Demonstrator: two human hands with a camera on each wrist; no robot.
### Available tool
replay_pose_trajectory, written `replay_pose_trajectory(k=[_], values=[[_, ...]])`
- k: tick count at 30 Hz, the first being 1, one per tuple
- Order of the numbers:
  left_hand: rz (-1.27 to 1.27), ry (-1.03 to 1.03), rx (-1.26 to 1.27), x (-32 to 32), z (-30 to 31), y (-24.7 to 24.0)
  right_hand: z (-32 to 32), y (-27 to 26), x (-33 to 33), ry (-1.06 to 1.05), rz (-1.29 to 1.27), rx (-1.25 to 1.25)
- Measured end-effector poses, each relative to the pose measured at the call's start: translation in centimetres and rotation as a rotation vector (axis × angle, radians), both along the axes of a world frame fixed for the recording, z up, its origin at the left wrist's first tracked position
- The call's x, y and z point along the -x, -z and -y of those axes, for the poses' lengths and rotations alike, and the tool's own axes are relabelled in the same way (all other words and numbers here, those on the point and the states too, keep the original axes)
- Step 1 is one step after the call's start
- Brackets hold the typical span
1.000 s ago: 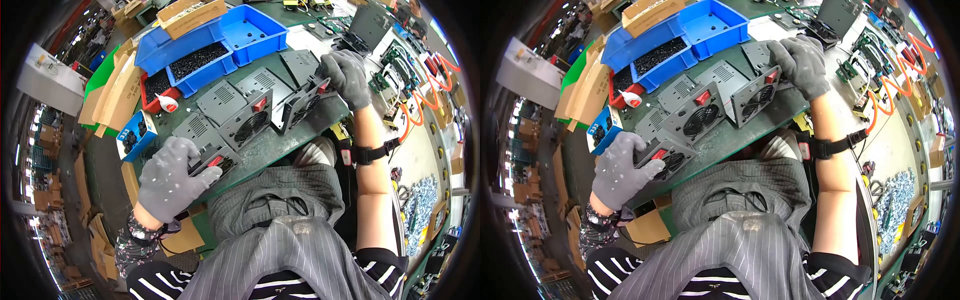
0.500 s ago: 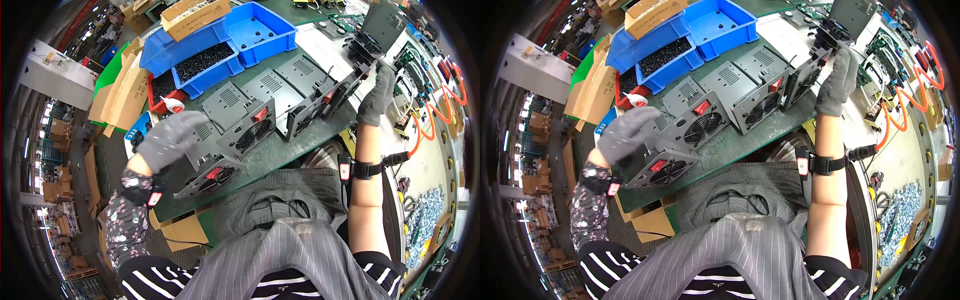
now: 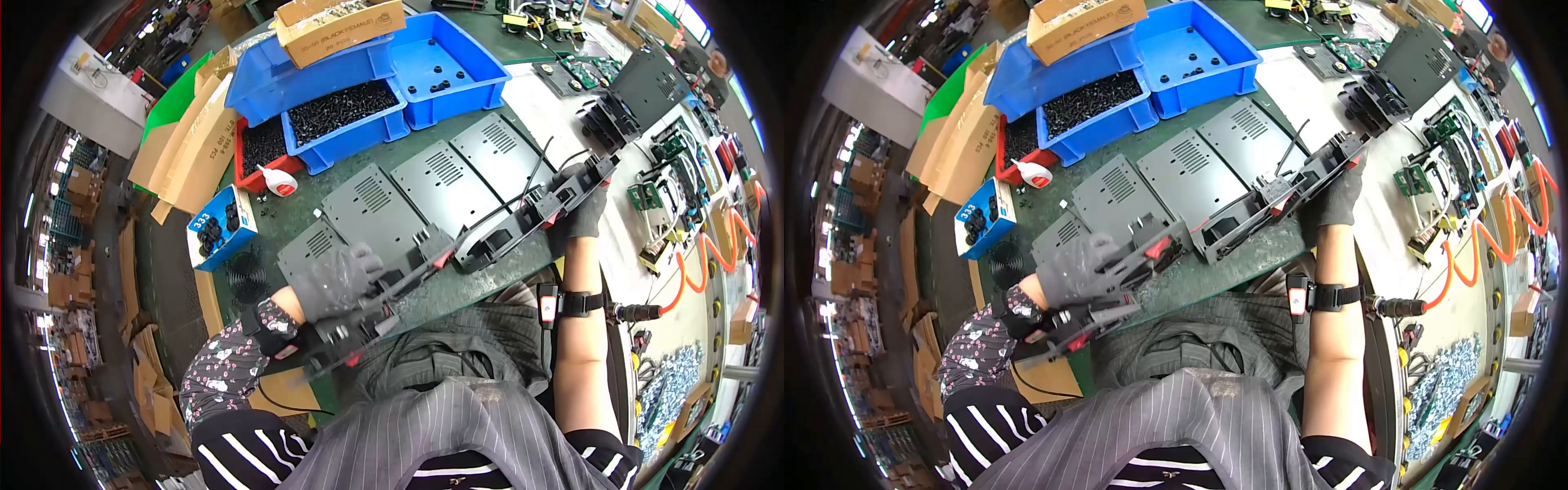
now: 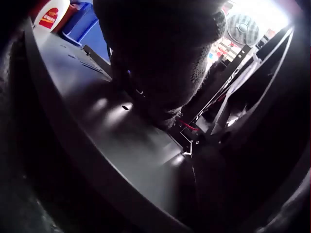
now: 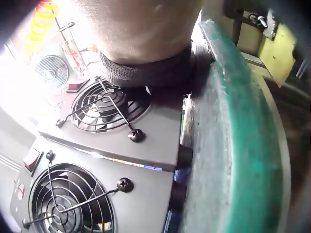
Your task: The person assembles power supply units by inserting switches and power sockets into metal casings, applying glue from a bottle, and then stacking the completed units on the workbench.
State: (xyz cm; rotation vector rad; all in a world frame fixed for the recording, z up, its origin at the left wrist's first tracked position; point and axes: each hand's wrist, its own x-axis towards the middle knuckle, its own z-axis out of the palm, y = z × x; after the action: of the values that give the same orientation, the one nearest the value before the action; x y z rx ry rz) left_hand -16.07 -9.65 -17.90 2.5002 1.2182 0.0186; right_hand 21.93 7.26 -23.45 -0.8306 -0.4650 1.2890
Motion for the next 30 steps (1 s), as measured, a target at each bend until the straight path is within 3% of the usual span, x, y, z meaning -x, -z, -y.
replay_pose_trajectory(k=[4,5,7,9,10,13,14,15,16,17,18,20,21,22,23,26,27,30], values=[[0.021,0.015,-0.153,-0.8,1.7,-1.0,-1.2,-0.2,2.3,-0.055,0.142,-0.006],[0.019,0.002,-0.146,-0.9,1.6,-0.7,-1.6,0.1,2.2,-0.074,0.115,-0.062],[0.065,0.059,-0.186,-0.7,1.3,-0.4,-2.5,0.0,2.8,0.105,0.077,0.022],[0.03,0.042,-0.04,-0.6,0.9,-0.9,-2.7,0.3,2.5,-0.002,-0.047,-0.055],[0.049,0.013,0.005,-0.6,0.9,-1.2,-2.7,1.3,1.3,-0.066,0.205,-0.172],[0.126,-0.064,0.024,-1.0,1.5,-1.5,-2.2,2.4,-0.1,0.006,0.187,-0.091],[0.195,-0.086,0.0,-0.5,1.8,-1.7,-0.3,0.3,0.8,0.049,0.135,0.166],[0.178,-0.11,-0.01,0.6,2.2,-2.2,-2.6,6.0,-4.6,-0.042,0.099,0.016],[0.181,-0.135,-0.121,1.9,2.4,-2.8,2.0,-0.7,1.3,0.114,0.171,0.134],[0.185,-0.156,-0.229,3.3,2.6,-3.3,1.6,0.9,-0.9,0.016,0.183,0.055],[0.273,-0.279,-0.265,5.4,2.9,-3.8,2.0,2.3,-2.2,0.014,0.128,-0.03],[0.004,-0.403,-0.448,10.4,3.5,-5.7,3.7,3.2,-3.4,0.014,0.153,-0.113],[-0.054,-0.662,-0.427,12.9,3.8,-6.0,3.4,4.7,-5.1,0.065,0.238,-0.105],[-0.052,-0.79,-0.517,15.8,3.7,-6.1,3.6,4.8,-5.2,0.061,0.239,-0.106],[-0.089,-0.943,-0.441,18.8,3.8,-6.1,3.7,4.8,-5.2,0.051,0.259,-0.101],[-0.219,-1.1,-0.2,24.3,3.9,-5.6,3.8,4.5,-4.9,-0.05,0.237,-0.142],[-0.242,-1.101,-0.146,24.4,3.9,-5.6,3.8,4.4,-4.9,-0.139,0.194,-0.18],[-0.365,-1.174,-0.007,23.8,2.4,-6.1,3.3,5.3,-5.5,-0.111,0.295,-0.147]])
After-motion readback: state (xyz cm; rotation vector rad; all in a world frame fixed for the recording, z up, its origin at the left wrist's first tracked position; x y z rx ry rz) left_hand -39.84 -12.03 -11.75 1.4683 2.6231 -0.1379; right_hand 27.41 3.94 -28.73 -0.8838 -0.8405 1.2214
